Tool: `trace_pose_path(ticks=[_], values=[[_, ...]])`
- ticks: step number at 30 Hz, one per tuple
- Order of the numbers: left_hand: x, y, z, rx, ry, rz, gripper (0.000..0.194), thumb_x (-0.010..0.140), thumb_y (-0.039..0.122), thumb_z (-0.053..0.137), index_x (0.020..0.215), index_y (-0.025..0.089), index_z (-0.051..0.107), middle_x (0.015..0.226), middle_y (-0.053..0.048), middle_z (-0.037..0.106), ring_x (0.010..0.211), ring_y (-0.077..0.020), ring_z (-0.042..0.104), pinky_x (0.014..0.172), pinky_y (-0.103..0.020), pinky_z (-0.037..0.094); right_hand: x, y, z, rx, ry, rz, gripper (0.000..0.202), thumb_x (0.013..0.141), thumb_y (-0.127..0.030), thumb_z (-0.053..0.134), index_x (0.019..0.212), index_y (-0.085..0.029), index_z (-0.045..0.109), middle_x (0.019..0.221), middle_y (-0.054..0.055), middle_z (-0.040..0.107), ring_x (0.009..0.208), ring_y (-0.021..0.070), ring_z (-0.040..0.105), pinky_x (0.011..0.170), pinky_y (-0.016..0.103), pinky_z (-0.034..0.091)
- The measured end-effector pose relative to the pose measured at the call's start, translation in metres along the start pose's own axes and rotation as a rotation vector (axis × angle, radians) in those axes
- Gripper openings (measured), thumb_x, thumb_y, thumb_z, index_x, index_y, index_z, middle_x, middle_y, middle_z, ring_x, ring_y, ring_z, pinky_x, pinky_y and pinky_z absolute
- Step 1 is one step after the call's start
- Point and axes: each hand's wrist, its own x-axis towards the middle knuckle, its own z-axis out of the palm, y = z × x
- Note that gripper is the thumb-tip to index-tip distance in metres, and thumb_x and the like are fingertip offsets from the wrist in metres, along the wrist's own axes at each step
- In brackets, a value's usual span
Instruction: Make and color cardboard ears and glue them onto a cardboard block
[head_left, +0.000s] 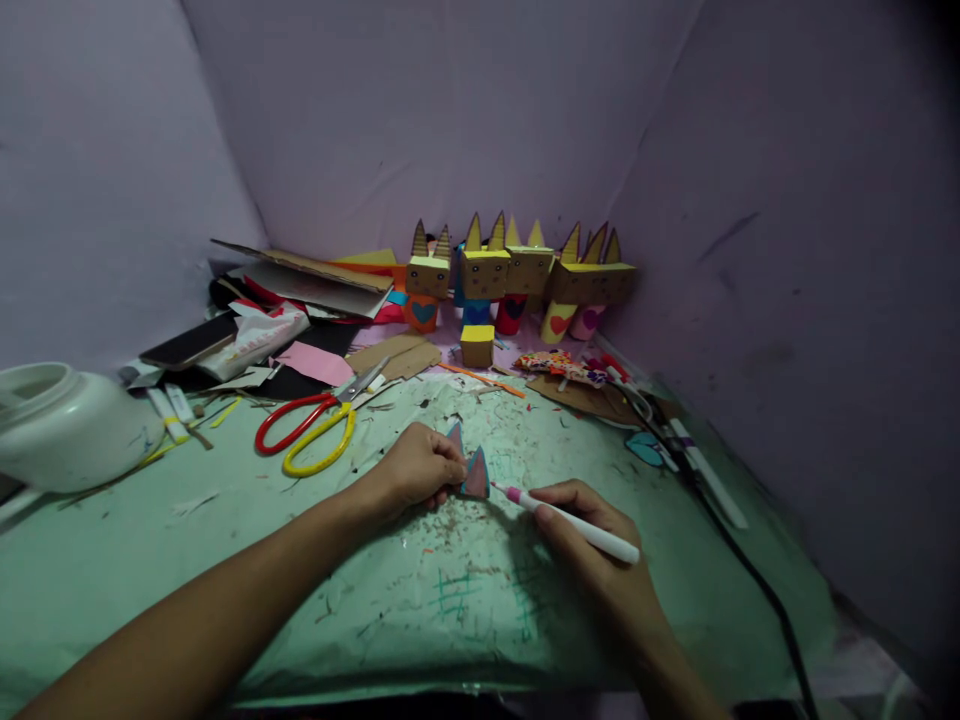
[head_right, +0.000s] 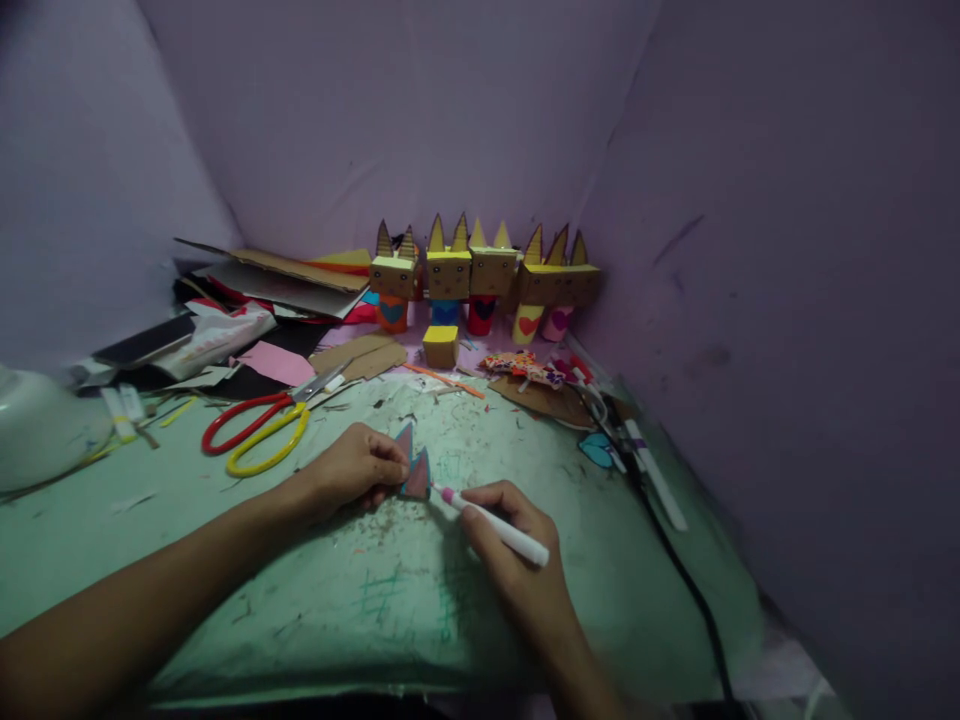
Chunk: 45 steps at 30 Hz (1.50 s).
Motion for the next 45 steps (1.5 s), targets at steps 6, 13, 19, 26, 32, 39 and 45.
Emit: trace_pose_path(ticks=[6, 13, 19, 26, 32, 39, 45], values=[[-0.0006, 0.0014, 0.0003, 0.019, 0.005, -0.002, 0.013, 0.065, 0.008, 0.052, 0.054, 0.012, 0.057, 0.031, 0.006, 0.043, 0.028, -0.0059, 0.038, 0.031, -0.016, 0.027, 0.0028, -0.0021, 0.0018, -0.094, -0.045, -0.059, 0.020, 0.077, -0.035, 0.056, 0.082, -0.018, 0.065, 0.064, 0.000, 0.062, 0.055, 0.0136, 0.051, 0.049, 0.022, 0.037], [0.0004, -0.0007, 0.0004, 0.042, 0.011, 0.022, 0.013, 0.065, 0.009, 0.052, 0.054, 0.012, 0.058, 0.031, 0.006, 0.043, 0.028, -0.0064, 0.038, 0.031, -0.016, 0.026, -0.0002, -0.0027, 0.0033, -0.174, -0.105, -0.106, 0.019, 0.079, -0.033, 0.054, 0.081, -0.018, 0.066, 0.063, 0.001, 0.063, 0.053, 0.0133, 0.052, 0.047, 0.022, 0.036], [0.0002, -0.0015, 0.0015, 0.076, 0.031, 0.033, 0.012, 0.064, 0.008, 0.053, 0.054, 0.012, 0.059, 0.031, 0.006, 0.043, 0.028, -0.0060, 0.038, 0.032, -0.017, 0.027, -0.0006, -0.0021, 0.0019, -0.176, -0.060, -0.128, 0.019, 0.078, -0.034, 0.054, 0.075, -0.018, 0.065, 0.055, -0.001, 0.059, 0.049, 0.0131, 0.050, 0.044, 0.022, 0.035], [0.0016, -0.0043, 0.0021, 0.108, 0.043, 0.077, 0.012, 0.062, 0.009, 0.053, 0.052, 0.012, 0.059, 0.032, 0.005, 0.044, 0.030, -0.0062, 0.038, 0.032, -0.017, 0.026, -0.0002, -0.0003, 0.0041, -0.226, -0.076, -0.234, 0.016, 0.080, -0.030, 0.054, 0.086, -0.019, 0.065, 0.067, 0.001, 0.065, 0.055, 0.0136, 0.056, 0.048, 0.023, 0.040], [0.0029, -0.0060, 0.0020, 0.117, 0.048, 0.078, 0.012, 0.063, 0.009, 0.053, 0.054, 0.012, 0.060, 0.033, 0.005, 0.044, 0.029, -0.0065, 0.037, 0.032, -0.018, 0.026, -0.0013, -0.0017, 0.0032, -0.237, -0.087, -0.202, 0.017, 0.079, -0.031, 0.054, 0.076, -0.018, 0.065, 0.055, -0.001, 0.060, 0.047, 0.0130, 0.051, 0.043, 0.023, 0.036], [0.0035, -0.0068, 0.0015, 0.120, 0.043, 0.085, 0.012, 0.063, 0.009, 0.053, 0.054, 0.012, 0.061, 0.032, 0.005, 0.043, 0.030, -0.0063, 0.038, 0.033, -0.018, 0.026, -0.0021, -0.0029, 0.0042, -0.253, -0.078, -0.251, 0.016, 0.080, -0.030, 0.054, 0.083, -0.018, 0.065, 0.064, 0.001, 0.065, 0.052, 0.0141, 0.056, 0.047, 0.024, 0.040], [0.0023, -0.0050, 0.0019, 0.123, 0.037, 0.088, 0.012, 0.063, 0.009, 0.053, 0.054, 0.012, 0.060, 0.032, 0.006, 0.043, 0.030, -0.0061, 0.038, 0.033, -0.017, 0.027, -0.0031, -0.0026, 0.0034, -0.265, -0.073, -0.258, 0.017, 0.081, -0.030, 0.053, 0.081, -0.018, 0.065, 0.060, 0.000, 0.063, 0.049, 0.0135, 0.055, 0.045, 0.023, 0.039]])
